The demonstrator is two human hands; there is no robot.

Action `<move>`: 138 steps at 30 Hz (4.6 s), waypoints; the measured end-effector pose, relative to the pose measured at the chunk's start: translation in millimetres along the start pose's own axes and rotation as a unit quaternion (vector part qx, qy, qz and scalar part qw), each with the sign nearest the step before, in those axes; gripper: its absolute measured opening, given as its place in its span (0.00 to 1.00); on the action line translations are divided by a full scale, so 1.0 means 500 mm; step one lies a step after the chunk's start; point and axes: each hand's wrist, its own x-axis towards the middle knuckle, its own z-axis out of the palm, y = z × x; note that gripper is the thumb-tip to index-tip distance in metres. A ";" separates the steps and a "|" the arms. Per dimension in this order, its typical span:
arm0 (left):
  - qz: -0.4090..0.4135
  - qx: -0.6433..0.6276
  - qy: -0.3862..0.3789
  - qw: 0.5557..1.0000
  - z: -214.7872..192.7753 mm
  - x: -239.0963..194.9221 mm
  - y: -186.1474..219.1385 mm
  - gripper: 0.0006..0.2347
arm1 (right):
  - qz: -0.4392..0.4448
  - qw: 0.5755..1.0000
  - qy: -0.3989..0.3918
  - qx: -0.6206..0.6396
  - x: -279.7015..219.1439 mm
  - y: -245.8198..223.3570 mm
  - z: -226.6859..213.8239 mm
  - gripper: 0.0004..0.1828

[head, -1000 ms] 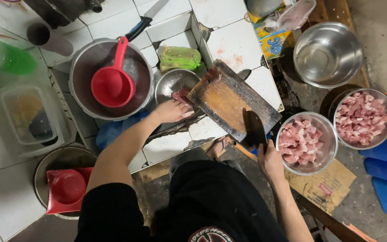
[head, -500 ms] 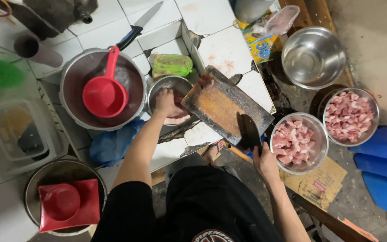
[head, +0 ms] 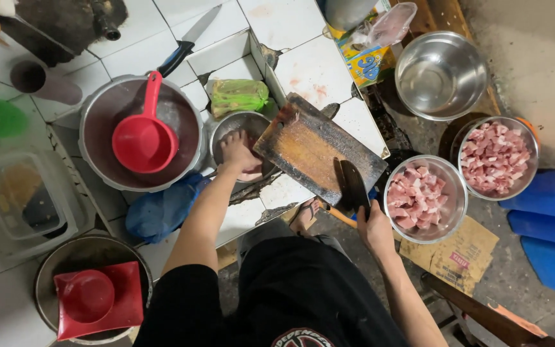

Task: Dicing raw pork on a wooden cutting board using a knife and transferring the pieces into metal bowls.

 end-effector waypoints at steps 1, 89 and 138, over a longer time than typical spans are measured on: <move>0.000 -0.001 0.001 1.000 0.024 0.012 -0.003 0.55 | -0.001 1.000 0.000 -0.001 -0.001 0.000 0.000 0.14; 0.192 -0.327 0.344 0.859 0.033 -0.223 0.260 0.18 | -0.225 0.970 -0.064 -0.071 0.158 -0.220 0.060 0.15; 0.307 -0.273 0.365 0.835 -0.019 -0.182 0.224 0.19 | -0.178 0.964 -0.016 0.195 0.099 -0.159 -0.050 0.16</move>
